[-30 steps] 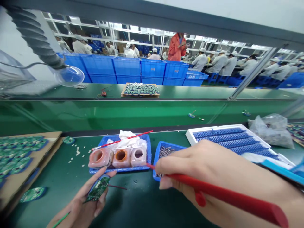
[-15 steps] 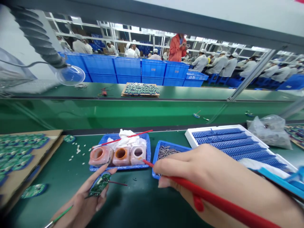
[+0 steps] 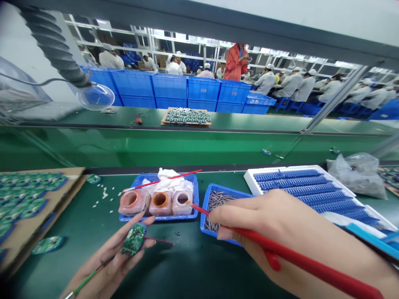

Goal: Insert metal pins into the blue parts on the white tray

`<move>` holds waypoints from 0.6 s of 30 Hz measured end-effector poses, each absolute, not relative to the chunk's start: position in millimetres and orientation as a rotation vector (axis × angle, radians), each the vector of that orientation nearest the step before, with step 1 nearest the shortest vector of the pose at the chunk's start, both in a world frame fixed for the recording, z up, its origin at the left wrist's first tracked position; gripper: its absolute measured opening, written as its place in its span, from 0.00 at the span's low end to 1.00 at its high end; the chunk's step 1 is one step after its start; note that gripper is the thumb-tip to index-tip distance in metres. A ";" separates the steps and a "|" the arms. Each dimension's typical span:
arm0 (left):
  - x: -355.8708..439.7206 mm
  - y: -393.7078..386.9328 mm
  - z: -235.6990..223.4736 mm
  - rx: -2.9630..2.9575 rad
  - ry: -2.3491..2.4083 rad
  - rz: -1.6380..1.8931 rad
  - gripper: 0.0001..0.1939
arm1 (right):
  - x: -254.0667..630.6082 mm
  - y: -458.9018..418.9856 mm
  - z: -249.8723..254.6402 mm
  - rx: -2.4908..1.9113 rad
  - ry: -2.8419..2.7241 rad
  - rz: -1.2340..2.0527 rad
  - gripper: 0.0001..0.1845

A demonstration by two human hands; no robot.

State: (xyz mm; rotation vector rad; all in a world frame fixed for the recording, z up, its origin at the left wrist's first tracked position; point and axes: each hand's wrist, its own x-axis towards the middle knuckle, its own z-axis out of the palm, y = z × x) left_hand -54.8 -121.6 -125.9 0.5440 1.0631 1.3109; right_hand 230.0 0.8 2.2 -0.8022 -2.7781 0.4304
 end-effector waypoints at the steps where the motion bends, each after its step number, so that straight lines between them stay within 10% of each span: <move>1: -54.5 -120.6 -124.6 0.548 1.041 1.315 0.26 | 231.8 -0.2 3.9 -0.765 -2.786 0.455 0.20; 18: -61.6 -108.9 -145.0 0.682 0.964 1.402 0.29 | 189.1 19.6 21.2 -0.883 -2.437 0.411 0.16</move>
